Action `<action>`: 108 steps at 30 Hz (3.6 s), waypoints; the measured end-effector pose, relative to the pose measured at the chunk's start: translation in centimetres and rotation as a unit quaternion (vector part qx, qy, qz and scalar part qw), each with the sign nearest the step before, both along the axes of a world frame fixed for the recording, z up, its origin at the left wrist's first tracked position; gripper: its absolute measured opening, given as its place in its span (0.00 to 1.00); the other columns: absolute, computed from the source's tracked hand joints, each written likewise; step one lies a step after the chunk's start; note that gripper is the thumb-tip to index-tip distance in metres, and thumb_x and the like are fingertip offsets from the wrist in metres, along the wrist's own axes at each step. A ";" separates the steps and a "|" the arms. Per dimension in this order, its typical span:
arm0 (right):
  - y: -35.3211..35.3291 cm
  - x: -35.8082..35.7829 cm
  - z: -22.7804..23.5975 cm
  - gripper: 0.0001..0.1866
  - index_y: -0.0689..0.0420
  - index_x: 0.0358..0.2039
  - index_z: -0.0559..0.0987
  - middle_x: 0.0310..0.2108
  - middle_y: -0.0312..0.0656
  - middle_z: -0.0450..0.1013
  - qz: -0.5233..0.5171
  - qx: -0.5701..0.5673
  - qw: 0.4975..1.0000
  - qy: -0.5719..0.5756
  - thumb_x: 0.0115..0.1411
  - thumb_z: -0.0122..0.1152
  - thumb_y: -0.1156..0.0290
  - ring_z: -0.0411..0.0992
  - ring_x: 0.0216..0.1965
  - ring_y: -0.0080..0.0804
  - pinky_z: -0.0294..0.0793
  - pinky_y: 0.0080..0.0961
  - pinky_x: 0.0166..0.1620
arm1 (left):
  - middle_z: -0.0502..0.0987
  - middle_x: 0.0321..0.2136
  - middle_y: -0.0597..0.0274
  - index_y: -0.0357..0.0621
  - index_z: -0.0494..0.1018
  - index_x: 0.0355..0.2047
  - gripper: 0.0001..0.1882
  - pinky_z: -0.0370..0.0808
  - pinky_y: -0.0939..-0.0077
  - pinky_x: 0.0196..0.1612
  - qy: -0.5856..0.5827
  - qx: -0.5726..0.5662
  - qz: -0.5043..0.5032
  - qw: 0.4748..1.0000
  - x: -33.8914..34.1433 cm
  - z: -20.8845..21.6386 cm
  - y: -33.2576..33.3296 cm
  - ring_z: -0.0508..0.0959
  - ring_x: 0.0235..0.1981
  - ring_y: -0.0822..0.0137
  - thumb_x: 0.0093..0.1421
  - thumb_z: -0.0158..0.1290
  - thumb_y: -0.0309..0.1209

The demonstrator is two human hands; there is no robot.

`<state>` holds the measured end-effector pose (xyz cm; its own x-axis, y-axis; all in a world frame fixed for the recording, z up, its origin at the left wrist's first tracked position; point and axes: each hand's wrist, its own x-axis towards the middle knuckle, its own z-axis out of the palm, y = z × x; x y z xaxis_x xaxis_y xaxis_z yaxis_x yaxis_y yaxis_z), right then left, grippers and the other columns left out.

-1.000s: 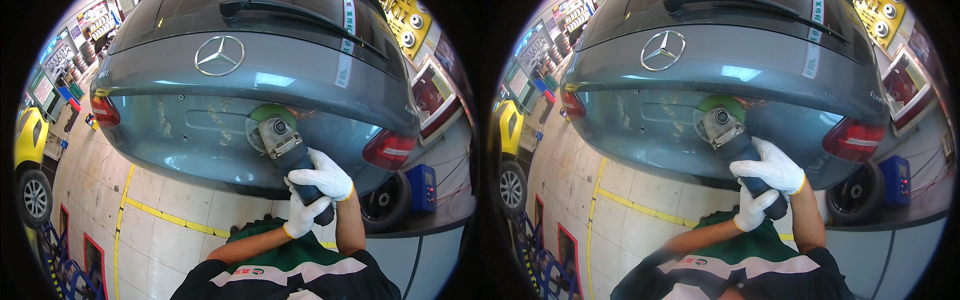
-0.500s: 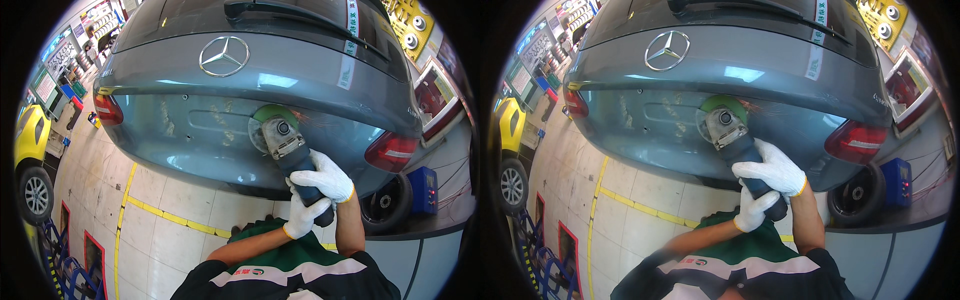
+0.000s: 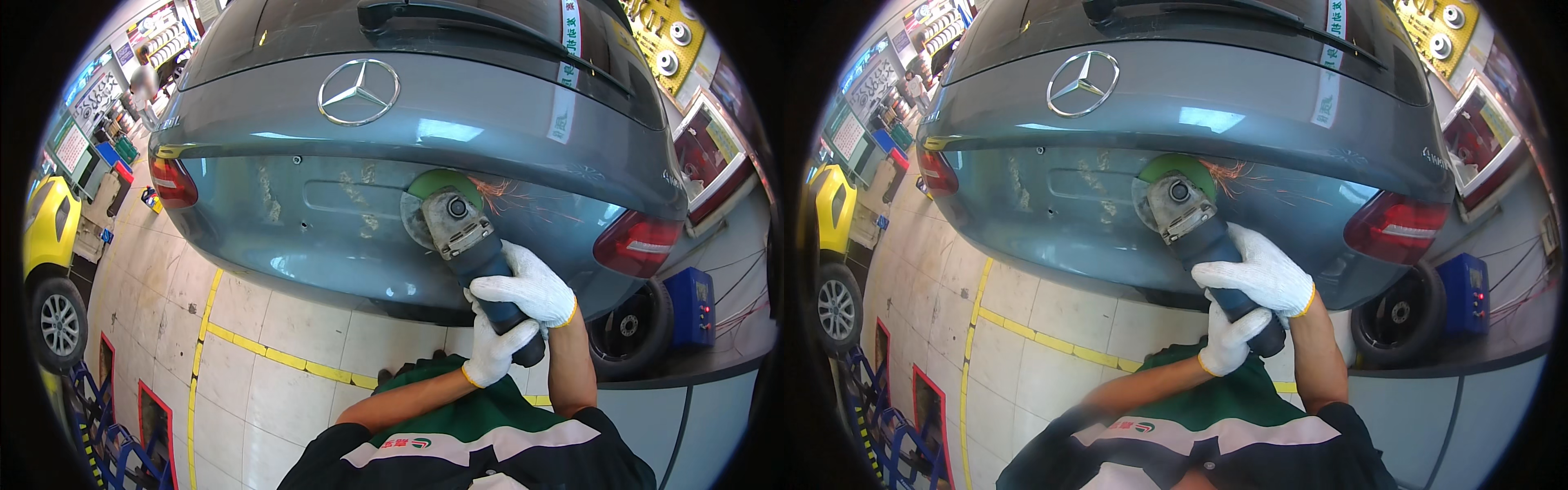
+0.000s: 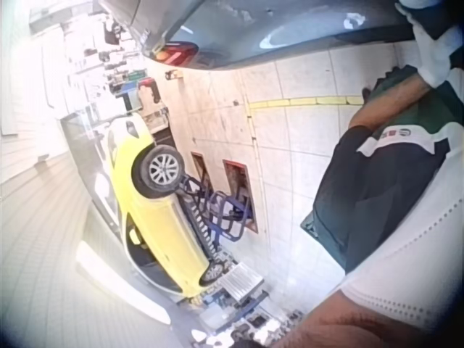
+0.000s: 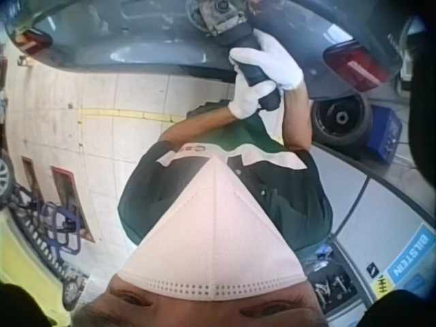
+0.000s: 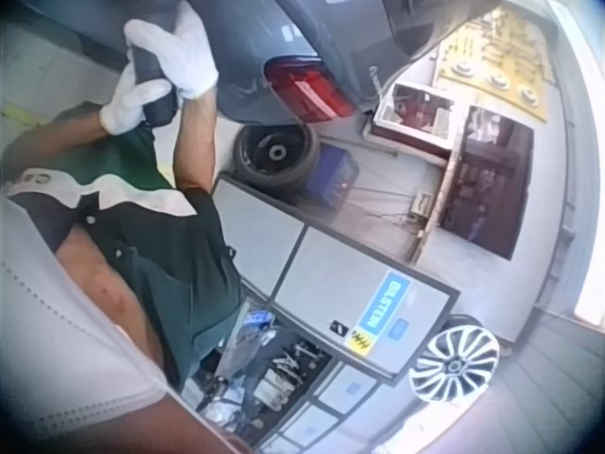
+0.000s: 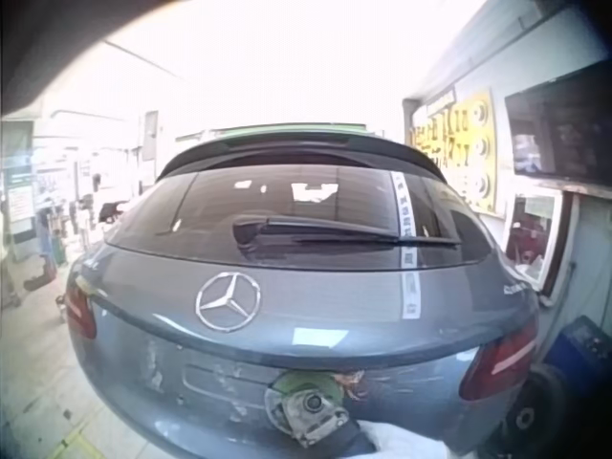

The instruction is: The person uses an angle grinder on the rear bumper of a Mercedes-Benz, creating sparks as they grind the surface. The person holds the tool with both hands and moves it across the bumper area.

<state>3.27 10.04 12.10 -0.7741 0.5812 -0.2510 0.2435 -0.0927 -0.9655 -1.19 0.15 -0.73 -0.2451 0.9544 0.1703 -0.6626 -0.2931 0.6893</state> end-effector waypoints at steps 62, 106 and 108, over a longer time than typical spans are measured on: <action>0.2 0.3 0.3 0.29 0.64 0.54 0.77 0.37 0.41 0.78 0.004 0.031 0.999 -0.017 0.58 0.73 0.60 0.76 0.36 0.25 0.79 0.27 0.42 | 0.81 0.44 0.58 0.37 0.73 0.53 0.22 0.81 0.68 0.47 -0.002 0.014 -0.002 1.000 0.7 -0.8 0.8 0.84 0.42 0.67 0.58 0.64 0.24; -0.7 -0.2 -0.5 0.26 0.63 0.50 0.78 0.34 0.41 0.78 -0.010 -0.030 0.999 0.025 0.56 0.72 0.60 0.77 0.33 0.27 0.79 0.27 0.39 | 0.80 0.47 0.56 0.37 0.70 0.57 0.27 0.80 0.66 0.52 0.082 -0.049 0.022 0.995 -0.4 -0.3 -1.0 0.82 0.47 0.65 0.59 0.66 0.28; -0.7 -0.2 -0.5 0.25 0.63 0.49 0.78 0.33 0.41 0.78 -0.010 -0.024 0.999 0.026 0.56 0.72 0.60 0.77 0.33 0.27 0.79 0.27 0.39 | 0.79 0.47 0.56 0.37 0.69 0.57 0.27 0.80 0.66 0.52 0.067 -0.048 0.016 0.997 -0.4 -0.1 -1.0 0.82 0.47 0.65 0.59 0.66 0.27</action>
<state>3.07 9.34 11.60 -0.7755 0.5849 -0.2376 0.1898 -0.1430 -0.9714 -1.61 -0.81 -0.80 -0.2566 0.9600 0.1119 -0.5547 -0.2411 0.7964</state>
